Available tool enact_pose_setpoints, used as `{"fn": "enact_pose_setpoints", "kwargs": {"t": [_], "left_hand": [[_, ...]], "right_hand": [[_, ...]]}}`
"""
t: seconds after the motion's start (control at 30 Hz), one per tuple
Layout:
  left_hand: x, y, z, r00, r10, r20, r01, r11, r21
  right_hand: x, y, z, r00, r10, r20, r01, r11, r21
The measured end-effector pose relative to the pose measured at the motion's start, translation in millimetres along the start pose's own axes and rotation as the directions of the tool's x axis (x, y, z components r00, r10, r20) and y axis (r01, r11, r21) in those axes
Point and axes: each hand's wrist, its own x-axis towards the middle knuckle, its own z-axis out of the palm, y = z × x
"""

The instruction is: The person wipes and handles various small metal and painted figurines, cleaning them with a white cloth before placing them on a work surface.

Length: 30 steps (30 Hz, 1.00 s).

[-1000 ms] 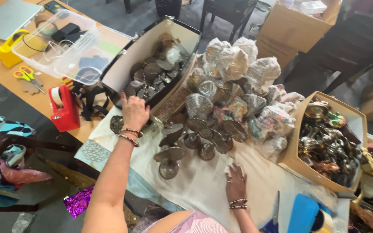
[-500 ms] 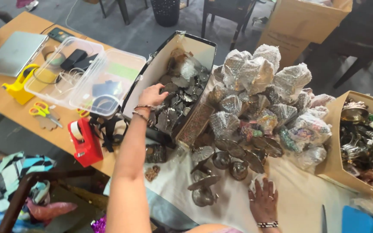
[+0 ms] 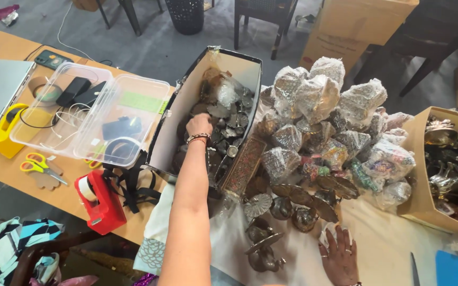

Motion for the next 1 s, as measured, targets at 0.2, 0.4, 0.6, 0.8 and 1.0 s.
{"fn": "enact_pose_setpoints", "kwargs": {"t": [0.2,0.4,0.6,0.8,1.0], "left_hand": [[-25.3,36.3,-100.6,1.0,-0.023,-0.02,0.013,0.927,-0.375],[-65.3,15.7,-127.1,0.822,0.275,0.498,-0.062,0.914,-0.402],[-115.7,-5.0,-113.7,0.822,0.271,0.501,-0.158,0.953,-0.257],[-120.8,-0.9,-59.8,0.958,0.123,0.258,-0.166,0.974,0.153],[-121.6,-2.6,-87.6,0.924,-0.066,0.377,-0.034,0.967,0.252]], "right_hand": [[-1.4,-0.5,-2.1,1.0,-0.002,0.001,0.002,1.0,0.017],[0.7,-4.9,-9.2,0.999,0.015,0.042,-0.014,1.0,-0.012],[0.2,-7.9,-18.8,0.999,-0.021,-0.034,0.021,1.0,0.017],[1.9,-9.2,-21.6,1.0,-0.012,-0.01,0.012,1.0,-0.004],[0.2,-7.8,-21.9,1.0,-0.018,-0.001,0.018,1.0,-0.01]]}}
